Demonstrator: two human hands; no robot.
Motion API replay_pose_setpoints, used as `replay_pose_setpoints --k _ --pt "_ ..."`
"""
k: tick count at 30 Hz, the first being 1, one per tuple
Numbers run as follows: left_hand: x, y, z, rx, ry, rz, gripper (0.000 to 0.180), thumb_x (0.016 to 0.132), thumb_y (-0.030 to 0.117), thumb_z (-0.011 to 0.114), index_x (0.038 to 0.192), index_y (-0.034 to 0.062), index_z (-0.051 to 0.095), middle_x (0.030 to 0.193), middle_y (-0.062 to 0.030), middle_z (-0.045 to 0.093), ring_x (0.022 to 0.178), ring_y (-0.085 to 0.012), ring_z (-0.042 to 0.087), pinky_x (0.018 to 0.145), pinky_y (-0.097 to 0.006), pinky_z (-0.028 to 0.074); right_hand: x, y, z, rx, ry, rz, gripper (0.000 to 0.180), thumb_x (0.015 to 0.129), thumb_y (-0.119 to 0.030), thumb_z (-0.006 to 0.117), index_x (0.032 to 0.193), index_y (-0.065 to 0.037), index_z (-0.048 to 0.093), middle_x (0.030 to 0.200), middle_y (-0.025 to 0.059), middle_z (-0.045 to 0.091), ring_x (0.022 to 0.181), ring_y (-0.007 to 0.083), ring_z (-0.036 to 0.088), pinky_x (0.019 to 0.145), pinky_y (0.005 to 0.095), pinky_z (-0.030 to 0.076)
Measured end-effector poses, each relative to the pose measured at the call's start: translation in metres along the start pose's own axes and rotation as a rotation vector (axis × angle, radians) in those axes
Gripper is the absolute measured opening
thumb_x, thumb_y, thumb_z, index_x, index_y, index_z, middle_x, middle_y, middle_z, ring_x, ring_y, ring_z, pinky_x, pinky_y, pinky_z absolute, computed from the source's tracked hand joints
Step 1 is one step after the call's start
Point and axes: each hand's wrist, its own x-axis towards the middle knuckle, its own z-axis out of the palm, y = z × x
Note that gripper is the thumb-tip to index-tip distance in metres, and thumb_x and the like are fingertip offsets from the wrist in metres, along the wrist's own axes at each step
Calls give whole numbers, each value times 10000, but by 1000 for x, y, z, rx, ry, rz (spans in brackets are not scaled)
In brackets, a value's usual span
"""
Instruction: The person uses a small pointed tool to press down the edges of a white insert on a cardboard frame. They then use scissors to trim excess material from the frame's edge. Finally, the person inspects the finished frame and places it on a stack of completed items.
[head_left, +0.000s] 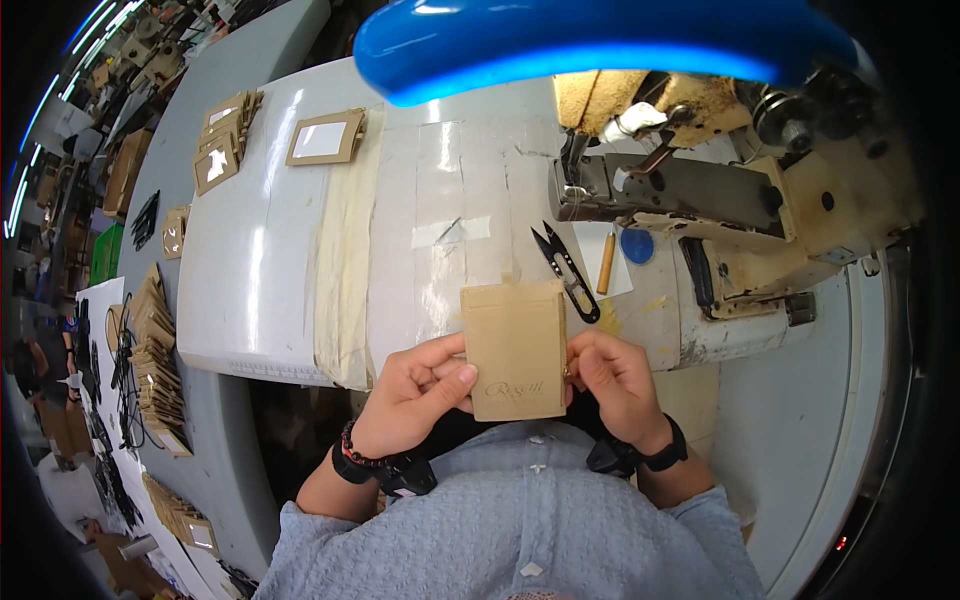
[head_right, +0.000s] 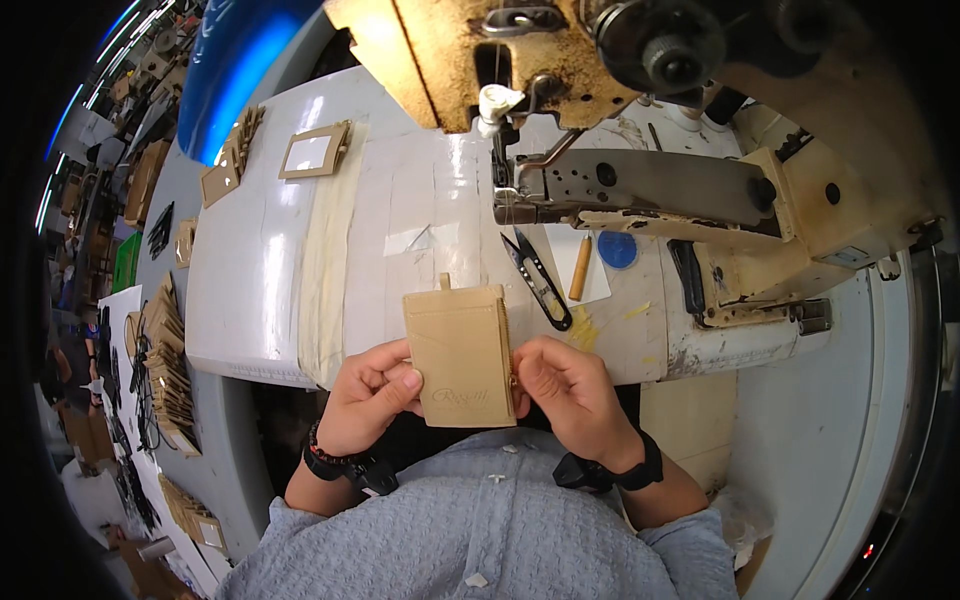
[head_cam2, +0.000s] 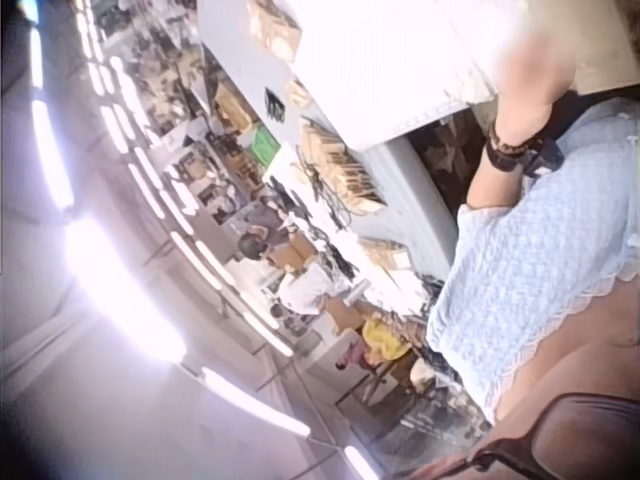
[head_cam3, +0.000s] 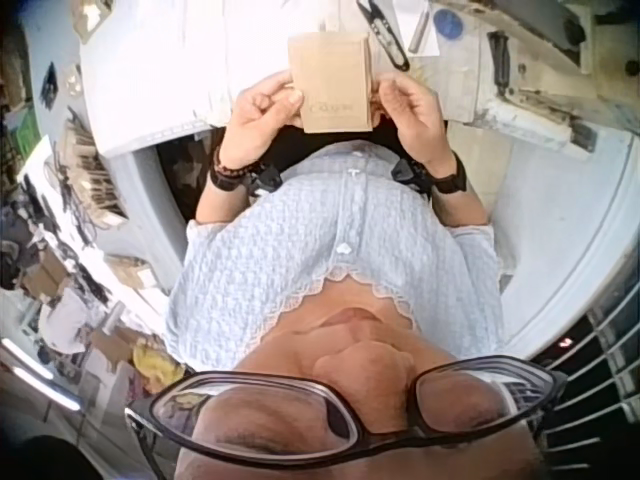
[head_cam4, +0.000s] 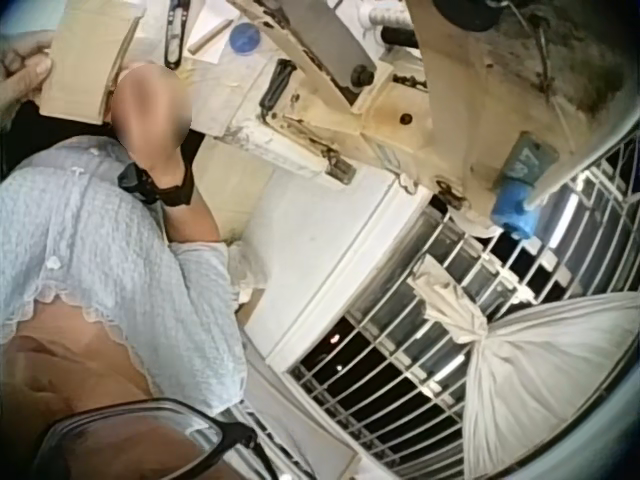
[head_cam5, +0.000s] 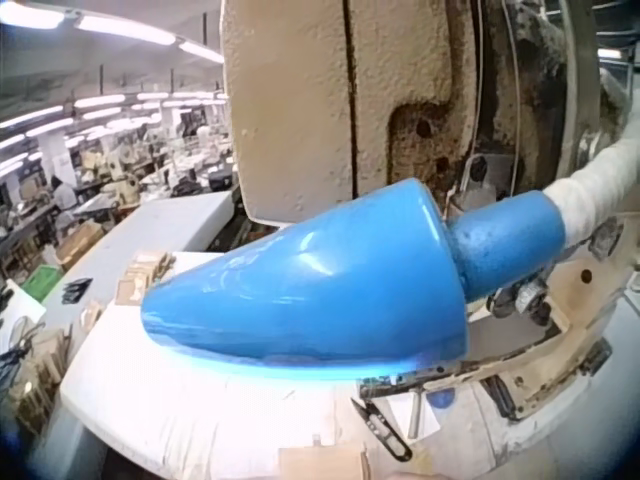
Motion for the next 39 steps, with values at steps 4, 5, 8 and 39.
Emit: replay_pose_setpoints --k 4,5,8,39 --pt "1 -3 1 -42 46 38 393 987 139 481 1325 -57 441 1020 -102 670 920 -130 638 777 -261 530 0 9 2 -202 -7 -31 174 914 -167 625 914 2 584 739 -10 558 647 40 472 574 190 393" --pt "2 -3 1 -72 68 29 366 991 151 475 1290 -60 468 1001 -100 671 904 -132 641 771 -261 533 1 13 3 -160 26 -13 182 865 -154 681 892 0 587 710 -21 541 627 33 442 559 184 367" --pt "3 -3 1 -130 135 38 319 1001 185 458 1176 -68 542 943 -95 670 854 -137 649 751 -263 538 2 10 4 -251 4 -11 183 867 -149 675 892 7 581 695 -11 536 604 35 440 547 189 366" --pt "6 11 4 34 100 -104 310 977 212 517 1105 -50 623 899 -130 691 761 -165 684 615 -257 557 1 6 -4 -92 90 132 258 942 -141 583 1090 70 558 830 63 656 653 53 569 555 184 462"
